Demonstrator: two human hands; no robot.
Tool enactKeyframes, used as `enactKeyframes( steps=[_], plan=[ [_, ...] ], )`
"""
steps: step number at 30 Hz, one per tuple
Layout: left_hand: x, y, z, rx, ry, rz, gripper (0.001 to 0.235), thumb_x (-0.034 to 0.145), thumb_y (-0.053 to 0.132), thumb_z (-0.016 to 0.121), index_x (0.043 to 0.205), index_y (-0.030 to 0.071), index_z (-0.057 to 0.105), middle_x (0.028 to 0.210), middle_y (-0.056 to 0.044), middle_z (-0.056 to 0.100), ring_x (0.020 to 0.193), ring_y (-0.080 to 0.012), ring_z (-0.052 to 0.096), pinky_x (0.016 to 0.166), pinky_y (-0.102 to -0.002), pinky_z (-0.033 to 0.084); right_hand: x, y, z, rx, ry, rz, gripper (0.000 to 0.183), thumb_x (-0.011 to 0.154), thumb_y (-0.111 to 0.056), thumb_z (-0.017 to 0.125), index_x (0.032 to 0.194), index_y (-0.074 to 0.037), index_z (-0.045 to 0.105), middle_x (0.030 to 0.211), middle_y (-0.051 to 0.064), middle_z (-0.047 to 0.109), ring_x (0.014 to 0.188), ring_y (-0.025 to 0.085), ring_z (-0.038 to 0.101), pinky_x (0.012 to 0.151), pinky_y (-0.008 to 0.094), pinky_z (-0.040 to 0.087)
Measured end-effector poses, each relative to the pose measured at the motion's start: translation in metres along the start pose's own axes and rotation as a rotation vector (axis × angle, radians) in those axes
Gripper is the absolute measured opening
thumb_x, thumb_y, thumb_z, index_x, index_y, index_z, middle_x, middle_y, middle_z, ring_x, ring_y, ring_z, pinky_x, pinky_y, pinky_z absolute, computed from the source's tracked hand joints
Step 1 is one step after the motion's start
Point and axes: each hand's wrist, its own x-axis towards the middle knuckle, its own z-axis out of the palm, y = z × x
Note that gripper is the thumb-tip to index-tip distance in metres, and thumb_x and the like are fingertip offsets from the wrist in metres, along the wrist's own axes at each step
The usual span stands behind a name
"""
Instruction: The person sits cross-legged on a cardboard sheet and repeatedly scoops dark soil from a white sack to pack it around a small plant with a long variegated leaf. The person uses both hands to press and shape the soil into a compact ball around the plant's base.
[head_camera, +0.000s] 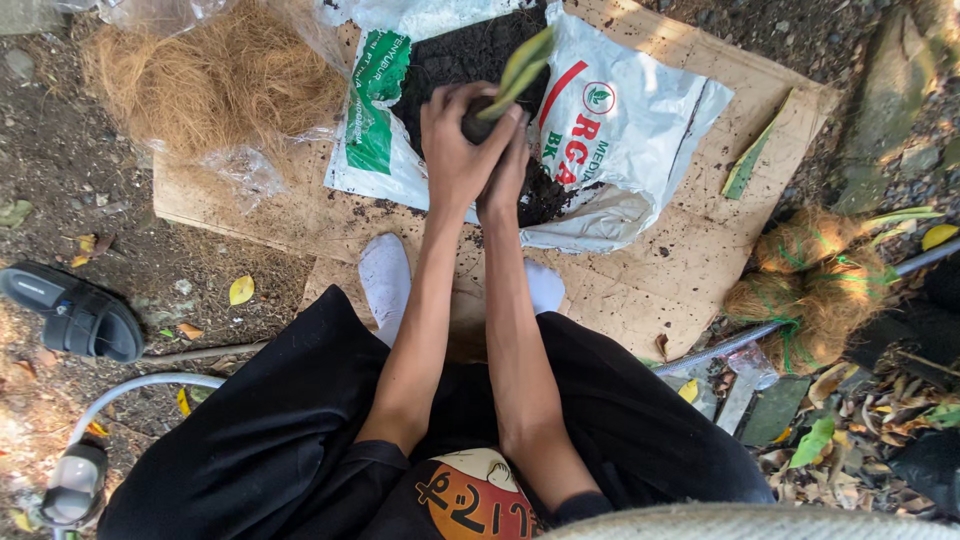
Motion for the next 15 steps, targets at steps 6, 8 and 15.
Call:
enactKeyframes(
  steps=[6,8,15],
  plan=[
    [0.015,-0.011,0.005,-0.106,-0.084,0.172,0.03,0.085,0.024,0.083,0.108,0.006,0.072,0.113,-0.015,0.073,0.11,-0.0312,0.07,0.1,-0.046,0.053,0.007,0.012,-0.012,0.245,0.133,0.316,0.063,0.104,-0.063,0.039,0.125,-0.008,0.06,0.11,0.008,0.064,0.1,0.018,0.065,0.085,0.035,0.056],
    [0.011,-0.017,0.004,-0.179,-0.167,-0.097,0.027,0.084,0.022,0.081,0.101,0.004,0.071,0.096,-0.013,0.075,0.091,-0.0227,0.075,0.085,-0.038,0.057,0.008,0.017,-0.015,0.192,0.113,0.316,0.066,0.105,-0.065,0.041,0.124,-0.005,0.061,0.109,0.007,0.063,0.099,0.017,0.064,0.083,0.035,0.055],
    [-0.003,-0.017,0.009,-0.257,0.059,-0.253,0.022,0.087,0.014,0.08,0.1,0.001,0.069,0.086,-0.01,0.073,0.078,-0.0163,0.071,0.075,-0.031,0.056,0.01,0.018,-0.017,0.219,-0.057,0.3,0.071,0.104,-0.067,0.041,0.13,-0.005,0.061,0.12,0.007,0.065,0.109,0.017,0.064,0.098,0.033,0.054]
  ],
)
